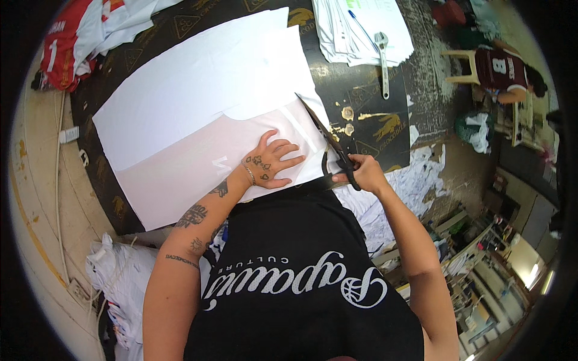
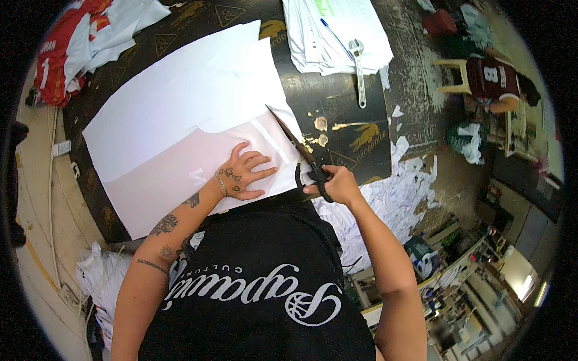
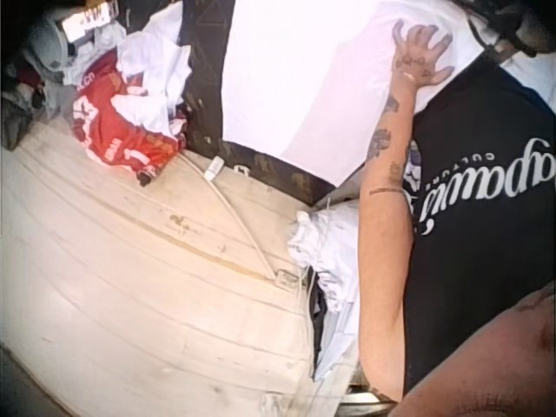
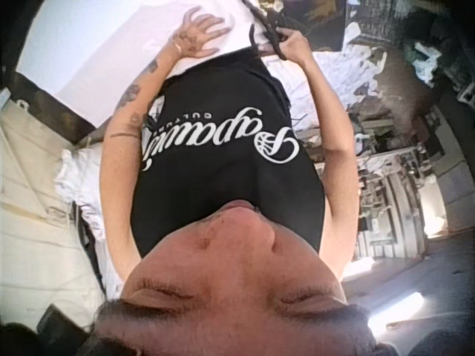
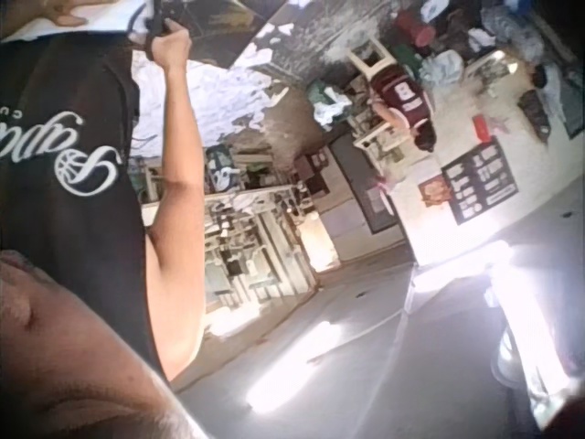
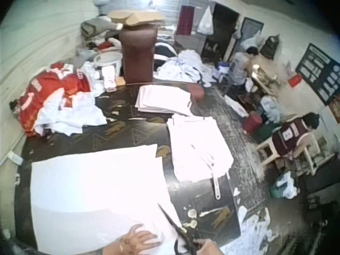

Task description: The person repeatedly places white fabric sheets on a table, aligns them, and cuts them into smaller pieces using scissors. They also handle red and white jerseys, placing them on the table and cutting along their edges. The workspace is cluttered with fabric scraps and other materials.

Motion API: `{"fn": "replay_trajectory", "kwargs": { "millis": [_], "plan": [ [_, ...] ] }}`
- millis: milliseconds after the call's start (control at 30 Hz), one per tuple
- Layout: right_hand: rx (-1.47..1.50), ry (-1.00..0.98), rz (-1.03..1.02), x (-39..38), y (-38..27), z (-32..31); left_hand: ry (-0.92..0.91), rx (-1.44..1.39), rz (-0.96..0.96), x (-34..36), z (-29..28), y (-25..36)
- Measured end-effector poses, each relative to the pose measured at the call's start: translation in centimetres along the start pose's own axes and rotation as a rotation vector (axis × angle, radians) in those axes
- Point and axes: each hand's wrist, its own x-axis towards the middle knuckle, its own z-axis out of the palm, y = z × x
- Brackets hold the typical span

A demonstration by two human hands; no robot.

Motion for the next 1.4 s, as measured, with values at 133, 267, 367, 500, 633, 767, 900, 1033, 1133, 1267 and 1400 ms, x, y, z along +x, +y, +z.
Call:
{"fn": "replay_trajectory", "kwargs": {
  "millis": [133,267,367,500,633,767,900,1033,1133,1267,1400],
  "plan": [
    [-0.132,-0.189,-0.045,1.9,-2.4,-8.5,0.141,-0.123,-0.194,1.2,0.7,1.3],
    [-0.523,-0.481,-0.074,6.1,-8.6,-18.8,0.356,0.003,-0.481,3.0,3.4,4.7],
    [-0.741,-0.550,-0.323,11.3,-13.3,-20.6,0.381,0.127,-0.548,3.4,5.0,6.2],
    [-0.907,-0.549,-0.506,15.8,-16.7,-17.8,0.373,0.158,-0.562,3.0,5.7,6.3],
    [-1.002,-0.540,-0.370,16.6,-19.0,-16.5,0.393,0.140,-0.560,2.9,5.4,6.1],
    [-1.024,-0.513,-0.481,15.4,-19.6,-15.0,0.404,0.147,-0.587,3.0,5.4,6.3],
    [-0.996,-0.529,-0.366,14.4,-20.1,-12.7,0.423,0.130,-0.581,2.9,5.4,6.3],
    [-1.007,-0.511,-0.375,13.1,-20.6,-11.1,0.404,0.120,-0.583,2.8,5.4,6.2],
    [-0.908,-0.470,-0.537,11.7,-19.9,-9.1,0.396,0.119,-0.576,2.6,5.6,6.2],
    [-0.875,-0.453,-0.271,10.5,-20.0,-7.0,0.399,0.090,-0.561,2.4,5.8,6.1],
    [-0.865,-0.419,-0.338,8.6,-19.8,-4.8,0.448,0.049,-0.512,2.4,5.9,5.9]
  ]
}}
